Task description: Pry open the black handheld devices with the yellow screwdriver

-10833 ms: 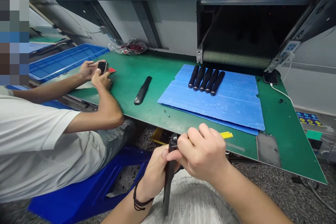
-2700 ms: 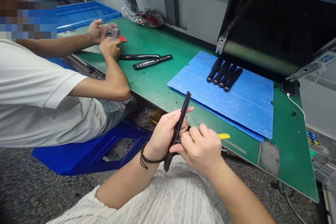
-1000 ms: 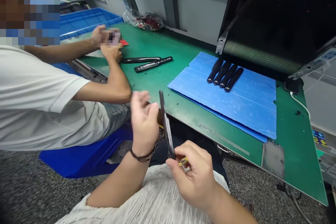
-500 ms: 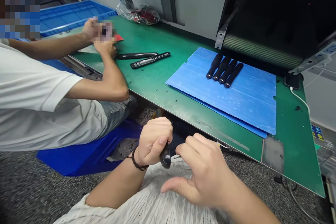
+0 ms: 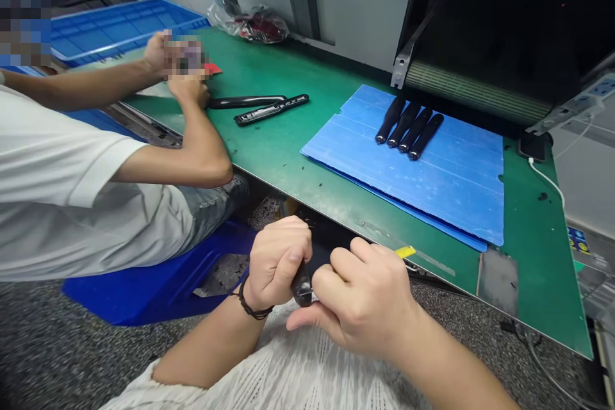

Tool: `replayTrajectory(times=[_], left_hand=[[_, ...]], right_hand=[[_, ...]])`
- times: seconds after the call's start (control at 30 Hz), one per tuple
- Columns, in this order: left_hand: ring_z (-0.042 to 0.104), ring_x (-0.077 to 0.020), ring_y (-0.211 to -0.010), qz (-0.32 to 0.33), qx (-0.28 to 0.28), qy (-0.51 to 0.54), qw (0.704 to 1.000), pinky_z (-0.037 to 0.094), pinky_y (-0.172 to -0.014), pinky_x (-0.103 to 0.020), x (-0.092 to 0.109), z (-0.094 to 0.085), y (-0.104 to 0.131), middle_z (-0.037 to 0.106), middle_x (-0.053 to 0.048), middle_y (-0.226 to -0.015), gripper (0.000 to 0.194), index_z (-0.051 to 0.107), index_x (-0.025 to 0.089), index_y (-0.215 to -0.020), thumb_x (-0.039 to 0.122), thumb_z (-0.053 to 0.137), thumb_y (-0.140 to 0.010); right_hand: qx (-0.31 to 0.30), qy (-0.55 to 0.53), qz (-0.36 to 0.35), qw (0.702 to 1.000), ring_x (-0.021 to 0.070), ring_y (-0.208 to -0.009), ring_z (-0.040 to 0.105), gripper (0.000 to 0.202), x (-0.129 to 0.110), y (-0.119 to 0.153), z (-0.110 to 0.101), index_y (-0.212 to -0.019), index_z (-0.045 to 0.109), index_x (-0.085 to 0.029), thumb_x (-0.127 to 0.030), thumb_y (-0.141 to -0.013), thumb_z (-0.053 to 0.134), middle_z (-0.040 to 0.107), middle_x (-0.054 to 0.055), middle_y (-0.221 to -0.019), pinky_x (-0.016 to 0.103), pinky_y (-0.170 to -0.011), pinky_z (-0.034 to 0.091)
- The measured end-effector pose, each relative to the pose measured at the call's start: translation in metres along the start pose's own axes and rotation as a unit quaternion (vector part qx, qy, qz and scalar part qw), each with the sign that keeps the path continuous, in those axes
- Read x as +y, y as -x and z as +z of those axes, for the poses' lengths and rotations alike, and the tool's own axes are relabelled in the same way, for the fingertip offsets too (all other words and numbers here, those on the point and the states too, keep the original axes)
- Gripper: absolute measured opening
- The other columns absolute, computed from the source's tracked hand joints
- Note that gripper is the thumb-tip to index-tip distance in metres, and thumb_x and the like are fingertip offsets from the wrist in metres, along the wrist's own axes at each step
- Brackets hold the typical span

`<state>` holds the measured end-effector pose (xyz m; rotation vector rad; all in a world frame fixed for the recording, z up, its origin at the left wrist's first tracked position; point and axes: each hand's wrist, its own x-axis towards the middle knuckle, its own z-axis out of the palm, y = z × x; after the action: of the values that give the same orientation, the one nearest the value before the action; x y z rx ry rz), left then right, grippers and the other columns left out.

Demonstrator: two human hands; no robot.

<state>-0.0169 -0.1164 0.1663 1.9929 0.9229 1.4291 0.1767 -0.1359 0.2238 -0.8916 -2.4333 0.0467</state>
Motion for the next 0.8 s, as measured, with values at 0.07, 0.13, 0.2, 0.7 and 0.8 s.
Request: replayTrajectory(times=[0.07,0.13,0.2,0.7,0.8], left_hand=[[0.039,-0.0146,-0.056,-0.01,0.02,0.003,1.0,0.029,-0.067,-0.034,0.003,0.003,0.001,0.047,-0.002,-0.058,0.033,0.045,0.019,-0.069,0.019,0.037,-0.102],[0.041,-0.014,-0.056,-0.032,0.039,0.0,0.999,0.03,-0.067,-0.033,0.007,0.006,0.003,0.048,-0.001,-0.059,0.035,0.046,0.018,-0.07,0.019,0.037,-0.104],[0.042,-0.0132,-0.056,-0.068,0.055,-0.002,0.996,0.031,-0.067,-0.032,0.01,0.01,0.005,0.048,-0.001,-0.059,0.038,0.047,0.018,-0.069,0.021,0.037,-0.106],[0.044,-0.0142,-0.067,-0.195,-0.127,0.24,0.942,0.035,-0.066,-0.03,0.021,0.018,0.002,0.05,-0.003,-0.073,0.053,0.05,0.017,-0.082,0.056,0.029,-0.11],[0.041,-0.0132,-0.063,-0.193,-0.123,0.24,0.943,0.032,-0.063,-0.029,0.014,0.019,0.002,0.048,-0.002,-0.068,0.055,0.049,0.017,-0.08,0.057,0.027,-0.11]], right_hand=[[0.033,0.053,-0.016,0.998,0.0168,-0.068,0.025,0.054,0.0,0.002,0.001,-0.075,0.05,-0.019,-0.064,-0.103,0.047,0.038,0.002,-0.066,0.035,-0.063,0.016],[0.072,0.1,-0.031,0.992,0.0174,-0.069,0.026,0.052,0.0,0.003,0.003,-0.078,0.056,-0.018,-0.061,-0.105,0.045,0.04,0.002,-0.064,0.035,-0.063,0.017],[0.104,0.134,-0.039,0.985,0.0175,-0.068,0.028,0.052,0.001,0.005,0.005,-0.081,0.059,-0.017,-0.061,-0.106,0.044,0.043,0.004,-0.064,0.035,-0.062,0.017],[0.174,0.012,0.006,0.985,0.014,-0.067,0.037,0.01,0.014,0.015,0.01,-0.095,0.055,-0.019,-0.024,-0.103,0.059,0.05,0.002,-0.068,0.031,-0.062,0.026],[0.147,-0.091,0.039,0.984,0.0132,-0.07,0.04,0.013,0.018,0.017,0.002,-0.11,0.055,-0.017,-0.017,-0.099,0.062,0.052,0.001,-0.075,0.029,-0.064,0.029]])
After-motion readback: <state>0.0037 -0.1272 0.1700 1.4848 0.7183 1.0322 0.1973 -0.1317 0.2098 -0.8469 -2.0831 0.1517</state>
